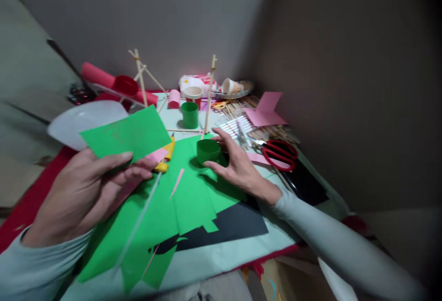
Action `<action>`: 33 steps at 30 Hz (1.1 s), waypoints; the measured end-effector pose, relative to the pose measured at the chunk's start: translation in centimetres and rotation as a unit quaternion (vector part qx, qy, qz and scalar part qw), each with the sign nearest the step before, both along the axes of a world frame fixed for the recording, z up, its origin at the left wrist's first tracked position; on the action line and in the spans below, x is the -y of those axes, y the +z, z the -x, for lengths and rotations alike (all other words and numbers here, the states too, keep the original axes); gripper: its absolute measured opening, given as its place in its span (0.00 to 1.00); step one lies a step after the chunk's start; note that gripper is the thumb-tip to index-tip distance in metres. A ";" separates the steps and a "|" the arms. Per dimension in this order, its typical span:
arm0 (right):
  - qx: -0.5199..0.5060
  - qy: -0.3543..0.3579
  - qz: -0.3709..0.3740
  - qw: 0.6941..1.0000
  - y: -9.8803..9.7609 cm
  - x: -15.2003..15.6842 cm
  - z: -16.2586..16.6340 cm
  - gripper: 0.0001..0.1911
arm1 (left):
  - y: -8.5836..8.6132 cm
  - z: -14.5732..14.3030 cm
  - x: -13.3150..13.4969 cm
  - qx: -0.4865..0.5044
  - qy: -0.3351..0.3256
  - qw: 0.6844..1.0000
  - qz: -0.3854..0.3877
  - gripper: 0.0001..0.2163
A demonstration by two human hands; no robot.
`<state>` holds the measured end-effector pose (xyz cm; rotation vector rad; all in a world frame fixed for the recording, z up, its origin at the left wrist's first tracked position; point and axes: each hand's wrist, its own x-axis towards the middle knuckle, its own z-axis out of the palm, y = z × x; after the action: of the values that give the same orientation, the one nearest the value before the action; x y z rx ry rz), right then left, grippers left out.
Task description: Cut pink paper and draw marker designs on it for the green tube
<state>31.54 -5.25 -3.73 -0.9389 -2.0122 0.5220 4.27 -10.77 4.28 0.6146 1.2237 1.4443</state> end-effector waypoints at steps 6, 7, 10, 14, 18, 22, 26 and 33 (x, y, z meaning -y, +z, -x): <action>0.006 -0.010 0.025 1.000 0.4 0.0 -0.5 0.42 | 3.3 2.1 1.1 -0.082 0.084 0.987 -0.114 0.09; 0.007 -0.018 0.025 1.000 0.7 0.2 -0.7 0.41 | 3.5 2.9 1.4 -0.085 0.097 0.983 -0.128 0.09; -0.004 -0.061 -0.015 0.998 1.9 0.7 -1.1 0.34 | 3.7 5.0 2.2 -0.076 0.107 0.978 -0.162 0.10; -0.022 -0.127 -0.101 0.987 4.2 2.3 -0.8 0.19 | 3.3 7.1 3.0 -0.063 0.115 0.971 -0.198 0.12; 0.072 -0.046 -0.090 0.992 5.5 4.2 2.1 0.06 | 2.5 8.3 3.7 -0.041 0.135 0.972 -0.187 0.11; 0.199 0.085 -0.005 0.976 4.7 4.7 6.6 0.09 | 1.5 9.0 4.8 -0.018 0.166 0.977 -0.133 0.11; 0.275 0.087 0.023 0.957 4.6 4.6 10.2 0.09 | 0.9 9.8 5.8 0.014 0.205 0.978 -0.028 0.13; 0.396 0.111 -0.234 0.881 5.3 4.9 14.8 0.09 | 0.0 10.9 6.7 0.040 0.219 0.973 0.053 0.15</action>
<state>16.69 -10.16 1.55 -0.6593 -2.8199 -0.3124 -6.58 -17.49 4.31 0.2136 1.4201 1.7330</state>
